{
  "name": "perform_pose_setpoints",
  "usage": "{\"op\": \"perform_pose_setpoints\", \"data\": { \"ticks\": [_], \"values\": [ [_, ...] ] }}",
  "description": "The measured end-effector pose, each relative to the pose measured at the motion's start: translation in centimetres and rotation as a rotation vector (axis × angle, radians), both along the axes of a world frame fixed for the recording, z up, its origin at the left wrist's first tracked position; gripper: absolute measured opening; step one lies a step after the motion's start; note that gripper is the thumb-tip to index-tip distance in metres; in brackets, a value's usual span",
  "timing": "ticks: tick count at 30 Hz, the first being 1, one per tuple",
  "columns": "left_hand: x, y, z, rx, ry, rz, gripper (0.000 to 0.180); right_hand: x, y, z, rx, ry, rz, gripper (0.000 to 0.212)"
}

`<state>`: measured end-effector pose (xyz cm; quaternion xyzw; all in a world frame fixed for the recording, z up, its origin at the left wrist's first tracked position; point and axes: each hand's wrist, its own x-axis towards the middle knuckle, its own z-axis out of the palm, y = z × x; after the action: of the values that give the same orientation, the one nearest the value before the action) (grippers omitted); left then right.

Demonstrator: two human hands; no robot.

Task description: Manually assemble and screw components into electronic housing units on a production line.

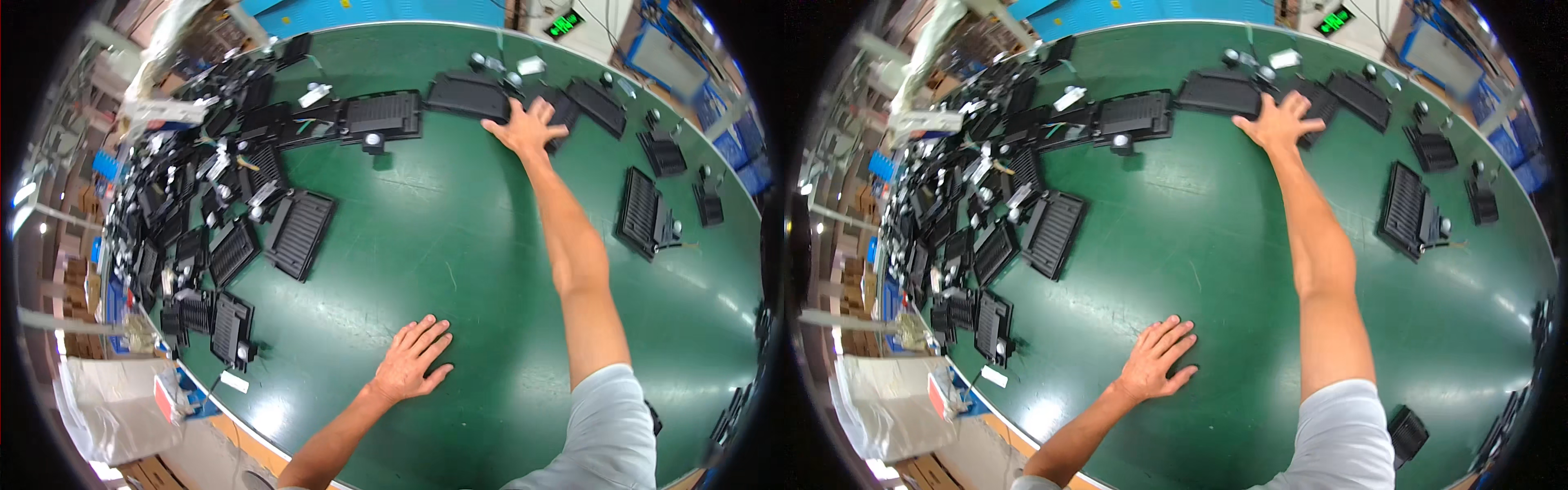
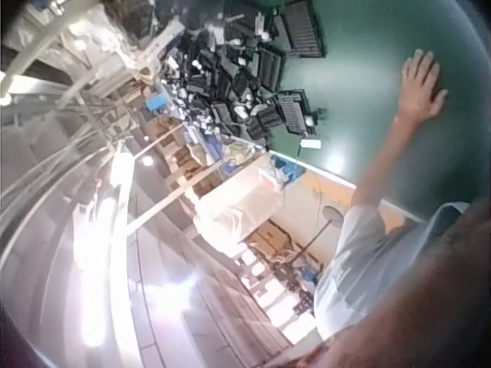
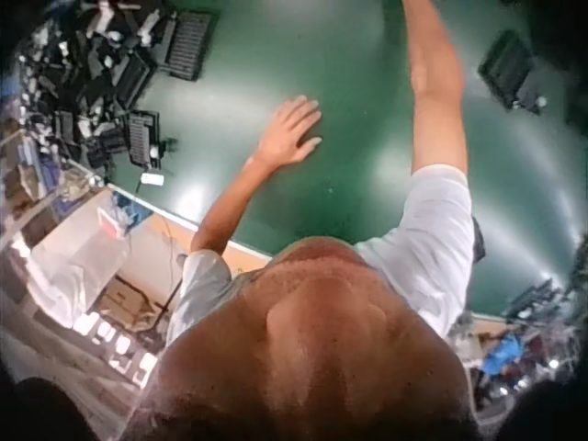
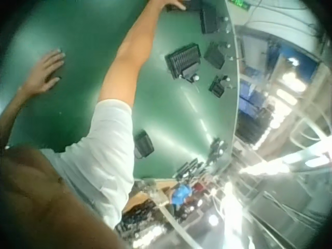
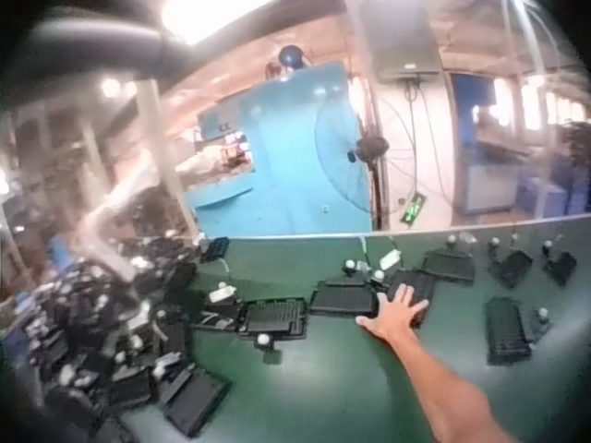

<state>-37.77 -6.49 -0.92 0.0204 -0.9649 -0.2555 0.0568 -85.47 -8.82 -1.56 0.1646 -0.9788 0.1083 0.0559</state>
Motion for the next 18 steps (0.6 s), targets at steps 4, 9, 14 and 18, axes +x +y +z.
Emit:
{"op": "perform_pose_setpoints", "data": {
  "ticks": [4, 9, 14, 18],
  "values": [
    [0.4, -0.1, 0.0, 0.01, 0.015, -0.01, 0.054, -5.0, -2.4, 1.4, -0.047, -0.05, 0.274, 0.105],
    [-0.1, -0.4, -1.8, 0.03, 0.067, -0.027, 0.05, -3.5, 2.6, 0.4, -0.146, 0.15, 0.552, 0.09],
    [0.3, -1.3, -1.8, -0.073, 0.085, -0.056, 0.05, 6.3, 25.9, 6.2, -0.256, 0.099, 0.641, 0.072],
    [-0.8, 0.8, -1.1, -0.064, 0.121, -0.137, 0.047, 17.1, 55.1, 14.7, -0.237, 0.077, 0.015, 0.06]
  ]
}}
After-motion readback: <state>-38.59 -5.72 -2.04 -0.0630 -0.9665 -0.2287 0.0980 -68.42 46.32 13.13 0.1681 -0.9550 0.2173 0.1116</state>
